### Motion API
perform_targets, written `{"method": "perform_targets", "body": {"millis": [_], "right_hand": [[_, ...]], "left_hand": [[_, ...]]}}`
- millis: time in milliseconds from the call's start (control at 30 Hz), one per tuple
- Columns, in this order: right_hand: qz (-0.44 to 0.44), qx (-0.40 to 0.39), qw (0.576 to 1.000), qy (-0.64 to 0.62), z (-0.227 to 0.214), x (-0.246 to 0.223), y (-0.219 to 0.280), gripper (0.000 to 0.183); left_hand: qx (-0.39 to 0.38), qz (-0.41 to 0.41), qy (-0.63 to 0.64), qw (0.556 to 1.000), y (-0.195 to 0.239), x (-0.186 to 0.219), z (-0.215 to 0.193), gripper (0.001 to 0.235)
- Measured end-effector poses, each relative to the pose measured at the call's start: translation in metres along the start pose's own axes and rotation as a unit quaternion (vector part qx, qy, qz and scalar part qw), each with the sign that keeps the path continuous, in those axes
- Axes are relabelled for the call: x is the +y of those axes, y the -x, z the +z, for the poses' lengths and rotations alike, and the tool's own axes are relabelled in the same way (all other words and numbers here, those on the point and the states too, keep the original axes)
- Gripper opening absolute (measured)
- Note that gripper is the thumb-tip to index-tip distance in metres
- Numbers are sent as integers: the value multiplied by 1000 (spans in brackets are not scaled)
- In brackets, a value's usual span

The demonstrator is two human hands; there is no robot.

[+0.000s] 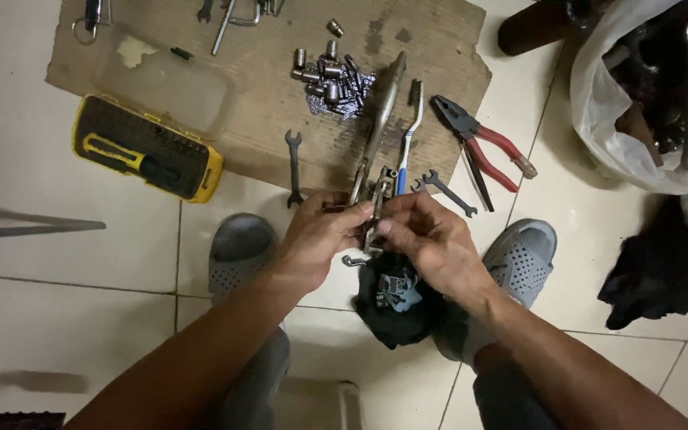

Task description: The person disassembles a bicycle brake caliper using pliers and a wrench. They remove bolts and small components, then reassemble the caliper by hand, tightening parts with tools.

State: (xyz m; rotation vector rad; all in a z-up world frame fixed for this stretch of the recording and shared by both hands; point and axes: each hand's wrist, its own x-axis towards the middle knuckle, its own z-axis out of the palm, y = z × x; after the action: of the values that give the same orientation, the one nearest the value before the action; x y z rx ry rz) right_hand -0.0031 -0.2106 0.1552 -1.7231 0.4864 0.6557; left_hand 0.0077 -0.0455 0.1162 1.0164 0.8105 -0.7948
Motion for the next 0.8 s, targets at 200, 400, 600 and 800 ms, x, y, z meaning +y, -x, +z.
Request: {"method": "perform_targets", "body": {"millis": [200, 400, 600, 800], "right_hand": [[-4, 2, 999, -38, 4, 25, -11, 14], [-7, 4, 996, -85, 8, 21, -9, 16], [-34, -17, 997, -62, 4, 32, -16, 17], [-144, -30, 988, 35, -8, 32, -13, 15]], "left_hand": [[-12, -5, 17, 1000, -4, -4, -5, 55], [-2, -9, 20, 1000, -7, -8, -4, 64], [5, -21, 22, 1000, -4, -6, -1, 72], [12, -16, 12, 1000, -2, -4, 1, 69]]}}
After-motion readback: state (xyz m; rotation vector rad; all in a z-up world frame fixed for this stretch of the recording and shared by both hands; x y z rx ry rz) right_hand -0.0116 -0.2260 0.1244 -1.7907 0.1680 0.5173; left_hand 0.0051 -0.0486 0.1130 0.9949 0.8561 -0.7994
